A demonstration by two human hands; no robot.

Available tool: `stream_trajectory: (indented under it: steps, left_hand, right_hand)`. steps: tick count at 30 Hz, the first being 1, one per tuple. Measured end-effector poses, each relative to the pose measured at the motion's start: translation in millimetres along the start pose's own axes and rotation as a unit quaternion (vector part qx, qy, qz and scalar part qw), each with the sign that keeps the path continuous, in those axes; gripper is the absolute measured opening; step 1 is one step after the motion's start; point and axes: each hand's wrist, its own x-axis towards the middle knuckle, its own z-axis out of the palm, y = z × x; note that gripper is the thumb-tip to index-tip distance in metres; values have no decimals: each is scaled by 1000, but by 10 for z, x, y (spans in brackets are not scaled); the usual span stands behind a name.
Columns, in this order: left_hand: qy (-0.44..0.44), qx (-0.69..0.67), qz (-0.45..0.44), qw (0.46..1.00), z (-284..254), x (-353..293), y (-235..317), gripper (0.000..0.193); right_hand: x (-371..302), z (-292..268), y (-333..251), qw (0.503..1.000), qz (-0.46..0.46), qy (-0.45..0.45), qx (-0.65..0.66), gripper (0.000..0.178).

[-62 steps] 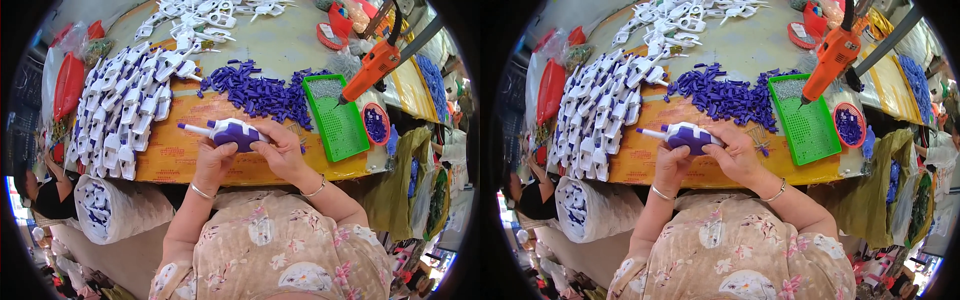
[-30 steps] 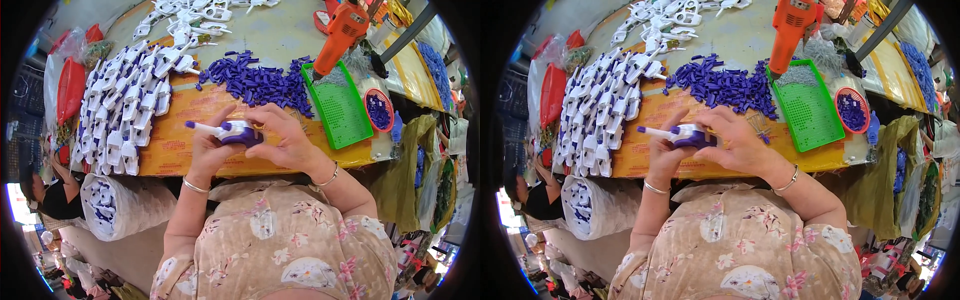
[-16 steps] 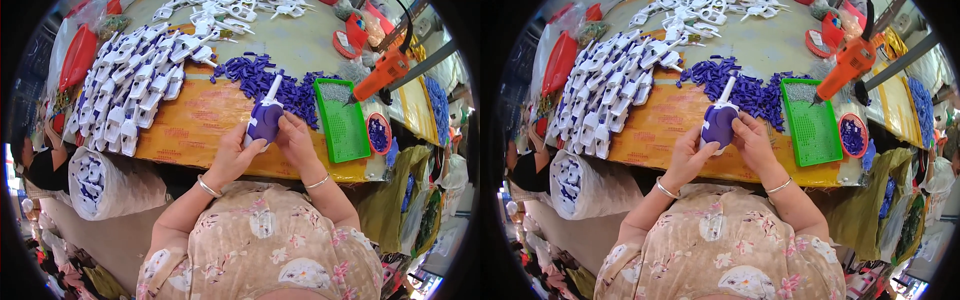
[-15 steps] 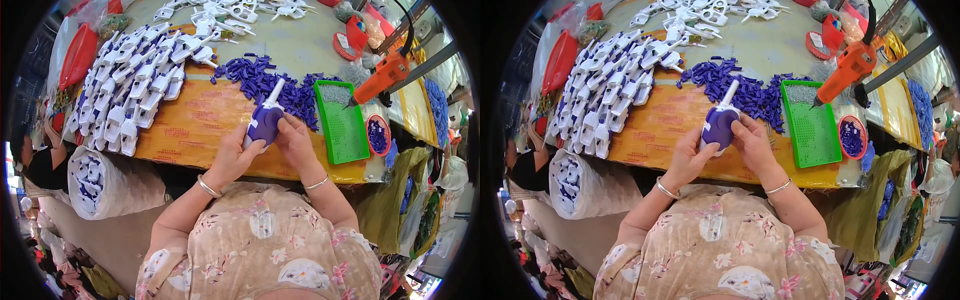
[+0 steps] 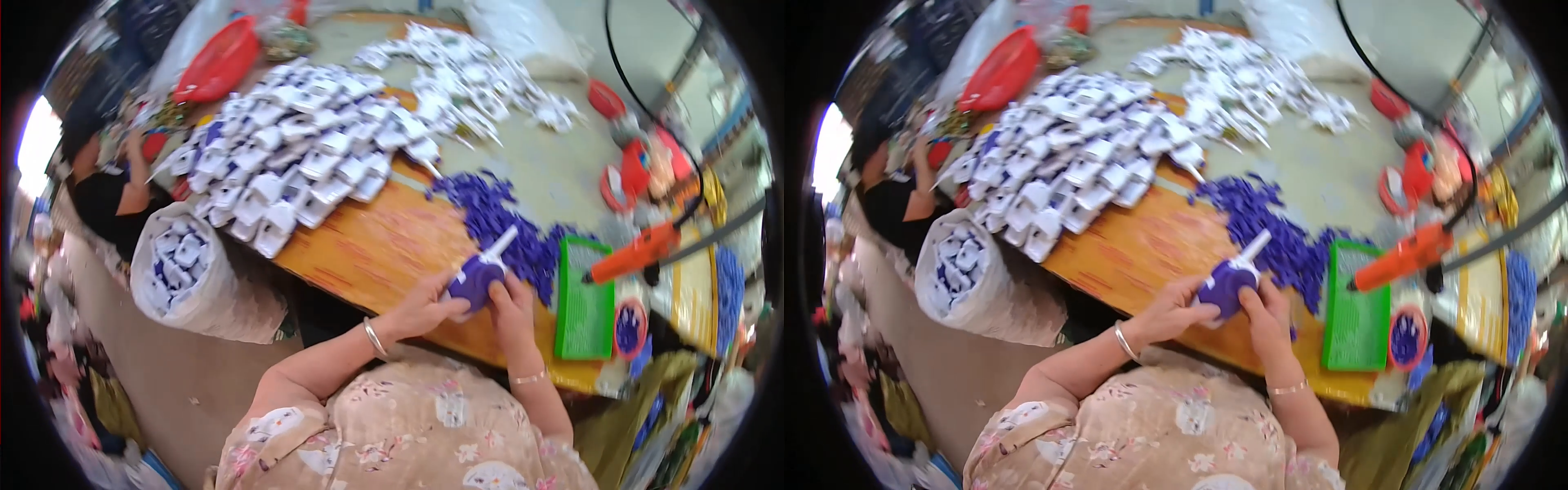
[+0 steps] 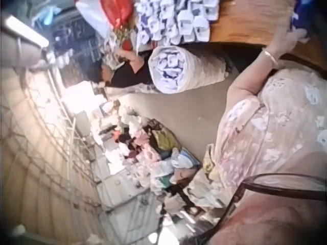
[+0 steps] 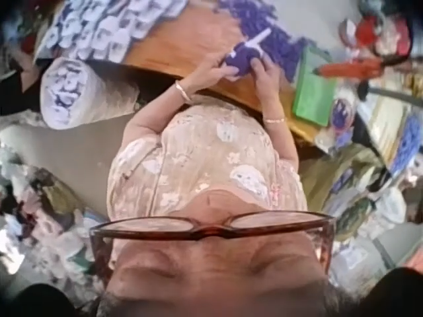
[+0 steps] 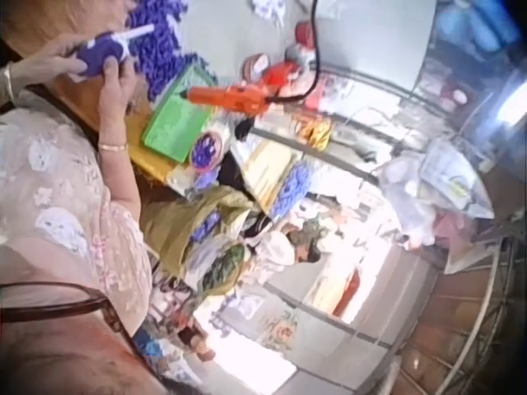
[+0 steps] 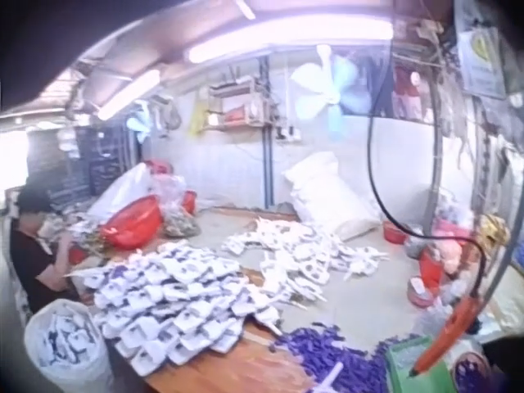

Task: Assembling plastic toy gun components at a factory workbench.

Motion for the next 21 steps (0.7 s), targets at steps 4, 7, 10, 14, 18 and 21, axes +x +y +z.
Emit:
stream_trajectory:
  steps: [4,7,10,14,18,21]
  left_hand:
    - [8,-138,-47,989,-460,-42,307,28]
    - [91,21,-17,995,-944,-56,637,24]
    - [211,207,22,955,-1384,-37,1093,22]
    - [339,539,199,745,-2129,69,1604,31]
    - [425,651,222,589,-2937,276,1998,27]
    - [422,698,196,543,-3064,499,2179,23]
  right_hand:
    - [-31,76,-33,979,-54,-10,-194,27]
    - [-115,30,53,953,-98,-31,-284,19]
    - [-129,73,97,936,-164,-29,-310,12]
    - [-64,32,189,878,-265,8,-399,6]
    - [-11,83,181,872,-273,0,-406,3]
    - [46,52,199,878,-250,2,-407,2]
